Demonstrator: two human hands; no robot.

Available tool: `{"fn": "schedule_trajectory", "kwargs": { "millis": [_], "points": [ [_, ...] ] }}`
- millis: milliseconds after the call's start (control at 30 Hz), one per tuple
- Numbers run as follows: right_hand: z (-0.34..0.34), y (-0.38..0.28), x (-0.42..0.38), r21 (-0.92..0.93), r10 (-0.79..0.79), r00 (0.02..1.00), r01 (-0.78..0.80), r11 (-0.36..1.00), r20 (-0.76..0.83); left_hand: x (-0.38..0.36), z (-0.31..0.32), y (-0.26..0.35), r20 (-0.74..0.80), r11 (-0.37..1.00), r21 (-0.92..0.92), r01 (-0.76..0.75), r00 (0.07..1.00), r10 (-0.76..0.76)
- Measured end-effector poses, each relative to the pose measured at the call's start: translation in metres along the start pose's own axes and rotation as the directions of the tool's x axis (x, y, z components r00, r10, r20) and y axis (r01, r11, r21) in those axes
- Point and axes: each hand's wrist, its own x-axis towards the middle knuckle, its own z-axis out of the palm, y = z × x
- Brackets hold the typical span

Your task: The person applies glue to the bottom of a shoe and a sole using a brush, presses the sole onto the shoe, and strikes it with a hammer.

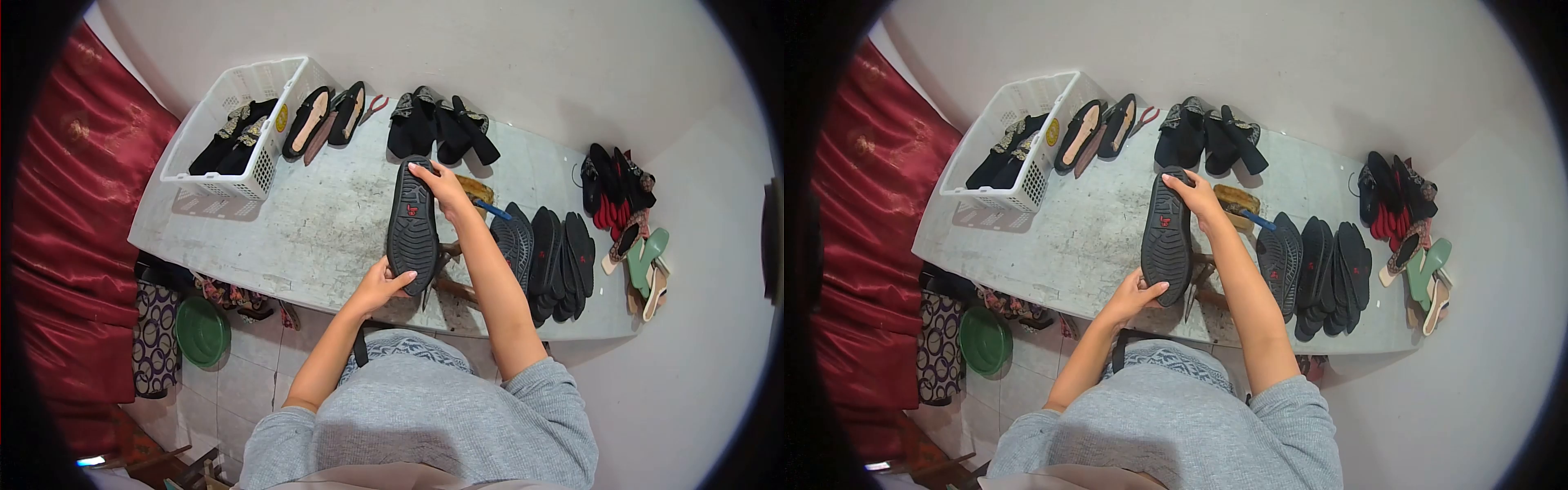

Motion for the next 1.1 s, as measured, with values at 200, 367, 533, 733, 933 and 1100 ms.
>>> {"fn": "schedule_trajectory", "kwargs": {
  "millis": [200,367,533,733,933,1100],
  "points": [
    [-0.003,-0.008,0.009,0.053,0.028,1.0,-0.028,0.998,-0.006,-0.007,0.002,0.023,0.027,0.998,-0.041,-0.038,0.999,0.039],
    [-0.004,-0.019,0.01,-0.004,0.006,1.0,-0.006,1.0,0.0,-0.007,0.0,0.033,0.055,0.999,-0.037,-0.019,0.998,0.021],
    [0.007,-0.058,-0.004,0.096,-0.097,0.995,0.093,0.991,0.037,-0.012,-0.003,0.05,0.085,0.995,0.009,-0.101,0.991,0.1],
    [0.038,-0.11,-0.023,0.121,-0.303,0.948,0.291,0.949,0.096,-0.013,-0.045,0.067,0.004,0.903,0.247,-0.352,0.932,0.362],
    [0.084,-0.112,-0.007,0.255,-0.452,0.874,0.403,0.879,0.179,-0.019,-0.13,0.092,-0.16,0.89,0.2,-0.409,0.883,0.442],
    [0.143,-0.097,0.023,0.273,-0.446,0.874,0.389,0.88,0.191,-0.037,-0.215,0.131,-0.166,0.655,0.615,-0.439,0.74,0.652]
  ]
}}
